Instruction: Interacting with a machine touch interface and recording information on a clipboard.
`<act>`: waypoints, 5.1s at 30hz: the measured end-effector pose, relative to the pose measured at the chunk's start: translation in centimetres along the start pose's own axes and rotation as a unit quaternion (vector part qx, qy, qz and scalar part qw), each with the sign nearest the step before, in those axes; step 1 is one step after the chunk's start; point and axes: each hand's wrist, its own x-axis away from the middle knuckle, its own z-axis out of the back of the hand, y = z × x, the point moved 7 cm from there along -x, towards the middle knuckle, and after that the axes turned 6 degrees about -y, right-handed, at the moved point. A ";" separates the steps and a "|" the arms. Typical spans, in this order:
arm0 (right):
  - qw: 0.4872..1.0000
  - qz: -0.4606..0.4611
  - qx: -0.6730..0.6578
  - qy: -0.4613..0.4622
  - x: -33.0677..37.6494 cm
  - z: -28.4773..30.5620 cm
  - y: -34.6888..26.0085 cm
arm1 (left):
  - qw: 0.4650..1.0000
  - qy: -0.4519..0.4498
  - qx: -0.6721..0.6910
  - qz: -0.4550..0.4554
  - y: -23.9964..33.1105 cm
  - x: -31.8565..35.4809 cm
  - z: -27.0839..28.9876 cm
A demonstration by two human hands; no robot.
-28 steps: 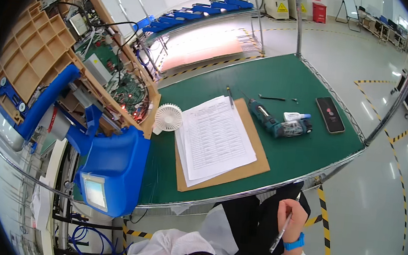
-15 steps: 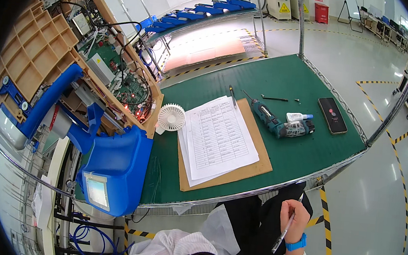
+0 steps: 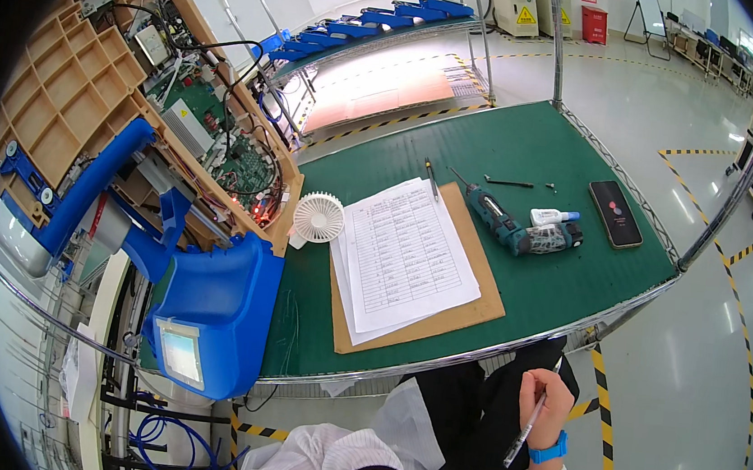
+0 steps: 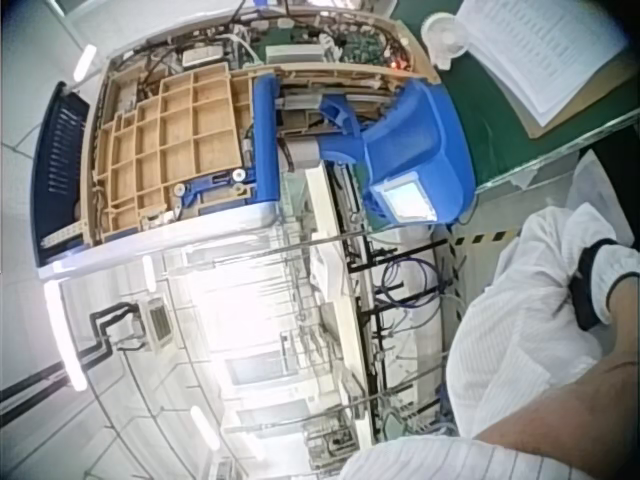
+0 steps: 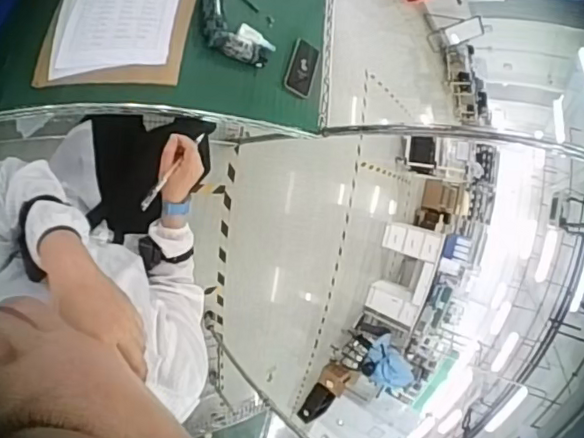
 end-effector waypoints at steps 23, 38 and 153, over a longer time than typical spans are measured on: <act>1.000 -0.004 0.007 0.000 0.2 -0.1 0.1 | 0.945 0.256 0.201 0.014 2.1 3.2 8.9; 0.992 0.041 0.116 -0.040 -0.5 -1.2 0.4 | 0.944 0.112 0.309 0.011 1.9 11.0 9.0; 0.992 0.100 0.038 0.063 -0.8 -0.6 -1.7 | 0.481 0.609 0.349 0.525 -18.2 43.5 -13.4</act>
